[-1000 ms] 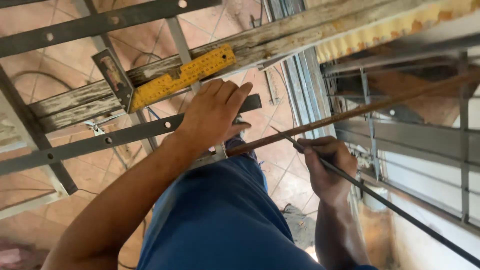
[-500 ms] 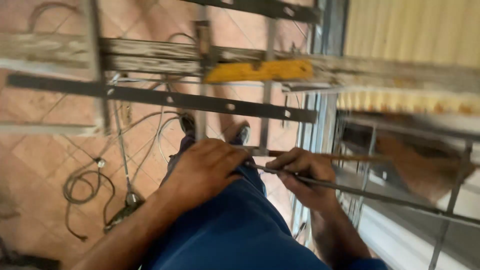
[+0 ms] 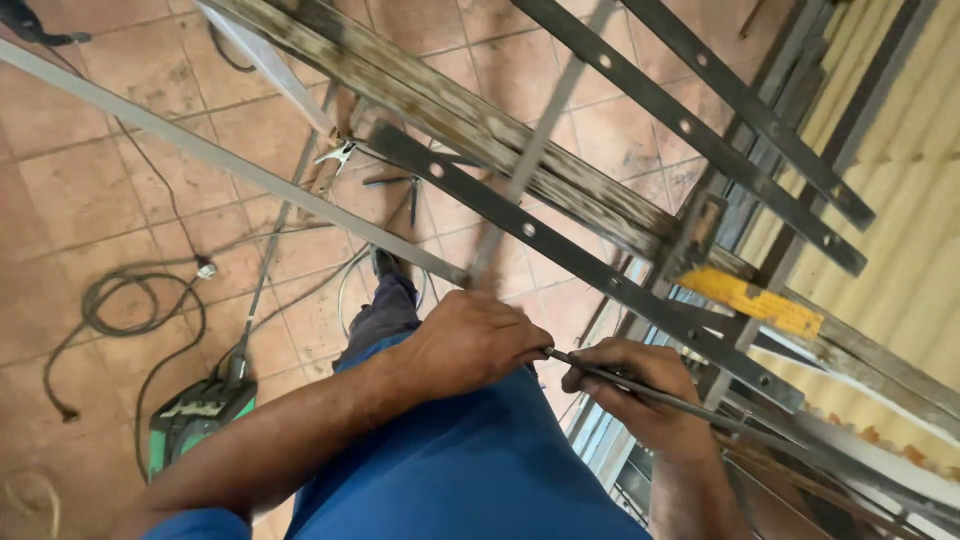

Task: Measuring, marking, and cutting metal bars using a square and an angle grinder

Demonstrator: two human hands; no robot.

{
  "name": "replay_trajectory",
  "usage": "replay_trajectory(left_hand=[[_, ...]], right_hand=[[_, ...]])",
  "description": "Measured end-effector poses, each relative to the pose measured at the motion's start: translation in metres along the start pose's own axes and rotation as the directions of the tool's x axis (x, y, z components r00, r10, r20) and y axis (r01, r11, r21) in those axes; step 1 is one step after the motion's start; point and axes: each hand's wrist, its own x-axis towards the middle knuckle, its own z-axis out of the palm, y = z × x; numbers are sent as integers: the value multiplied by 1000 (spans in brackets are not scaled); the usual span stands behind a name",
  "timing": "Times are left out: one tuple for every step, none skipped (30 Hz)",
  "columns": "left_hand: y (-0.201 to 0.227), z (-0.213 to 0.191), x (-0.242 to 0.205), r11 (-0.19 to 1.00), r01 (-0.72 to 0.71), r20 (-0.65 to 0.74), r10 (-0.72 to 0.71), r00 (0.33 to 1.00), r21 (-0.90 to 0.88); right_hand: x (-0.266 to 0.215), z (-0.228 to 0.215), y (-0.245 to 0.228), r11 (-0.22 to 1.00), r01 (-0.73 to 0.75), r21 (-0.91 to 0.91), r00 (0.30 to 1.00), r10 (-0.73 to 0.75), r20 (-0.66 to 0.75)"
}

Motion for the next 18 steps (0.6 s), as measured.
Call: replay_trajectory(left_hand=[[-11,-11,-4,1000,-8,-33,7,999,-20],[-21,-22,-3,999,1,-35,-2,999,-46],[-30,-32,-2,1000,-11,-117,9,993,-18],[-38,-41,-1,1000,-11,-202,14,979,17],[-36,-44,-6,1000,4,-209,-5,978,-3],[-45,-48,-3,1000,18,-234,-20,972,-11],[-53,-51,0,999,32,-258,-36,965,-19],[-64,-53,2,999,30,-272,-34,962,-19],[-74,-53,4,1000,20,-292,-13,956,21],[-73,-50,0,998,38,-306,-22,952,47],[-82,-45,2,997,65,-315,-52,948,33],[-93,-38,5,986,48,-353,11,936,160],[-102,-31,8,958,38,-379,77,922,285],[-113,-27,15,953,59,-397,68,915,298],[-124,-23,23,924,65,-421,109,900,377],[-131,-20,28,890,77,-438,144,887,450],[-138,-11,31,883,103,-451,131,883,458],[-147,-2,35,865,114,-462,146,875,489]], right_hand=[[14,9,-3,997,-54,54,999,54,-4],[24,24,9,995,-82,50,997,82,-5],[32,37,20,979,17,202,986,17,-165],[39,49,31,934,139,330,946,-26,-324],[42,58,27,938,113,329,949,-3,-316],[53,62,30,950,106,293,933,7,-359],[64,65,32,961,98,258,915,15,-403],[78,57,32,964,97,248,919,9,-395],[91,49,33,982,106,155,896,-27,-444],[96,43,31,993,86,78,877,-38,-478],[111,32,26,995,61,84,888,-16,-460],[127,20,23,988,115,105,882,-53,-468],[144,8,20,978,167,126,875,-88,-477],[170,11,22,977,171,130,887,-95,-452],[196,15,21,981,171,87,913,-125,-388],[219,22,19,984,169,47,935,-146,-322],[234,27,28,984,169,55,944,-145,-297],[252,30,40,982,190,4,957,-184,-226]])
